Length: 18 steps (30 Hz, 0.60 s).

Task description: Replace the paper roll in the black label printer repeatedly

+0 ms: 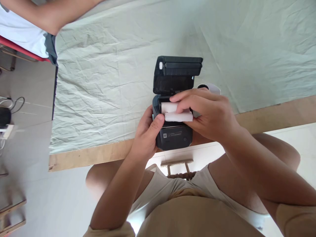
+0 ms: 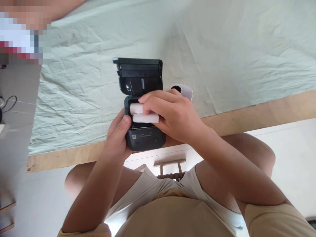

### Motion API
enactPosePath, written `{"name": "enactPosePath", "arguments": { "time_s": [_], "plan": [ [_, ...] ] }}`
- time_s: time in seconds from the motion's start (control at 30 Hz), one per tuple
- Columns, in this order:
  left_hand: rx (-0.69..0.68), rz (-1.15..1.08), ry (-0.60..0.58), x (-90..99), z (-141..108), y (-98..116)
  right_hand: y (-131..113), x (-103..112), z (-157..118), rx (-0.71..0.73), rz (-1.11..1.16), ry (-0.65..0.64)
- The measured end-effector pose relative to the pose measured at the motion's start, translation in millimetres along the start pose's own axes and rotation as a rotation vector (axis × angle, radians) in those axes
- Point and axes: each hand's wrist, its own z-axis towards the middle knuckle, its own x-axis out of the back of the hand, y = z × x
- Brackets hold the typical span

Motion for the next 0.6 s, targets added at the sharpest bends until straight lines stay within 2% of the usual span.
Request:
{"name": "enactPosePath", "arguments": {
  "time_s": [0.1,0.23,0.33,0.43,0.5,0.6],
  "plan": [
    [0.021,0.007,0.023,0.3,0.6,0.6,-0.8,0.3,1.1,0.013,0.015,0.014],
    [0.003,0.004,0.031,2.9,0.9,-3.6,-9.1,7.4,1.6,0.021,0.039,-0.030],
    [-0.067,0.004,0.022,5.9,-0.2,-8.2,-11.2,13.6,-1.9,0.066,0.071,-0.160],
    [-0.069,0.039,0.027,7.4,-1.3,-10.0,-7.9,18.6,-5.0,0.123,0.122,-0.281],
    [-0.051,0.066,0.030,7.6,-1.4,-9.5,-5.7,21.6,-4.0,0.130,0.152,-0.241],
    [-0.049,0.078,0.041,8.1,-1.2,-8.9,-5.2,26.2,2.4,0.057,0.079,-0.031]
  ]
}}
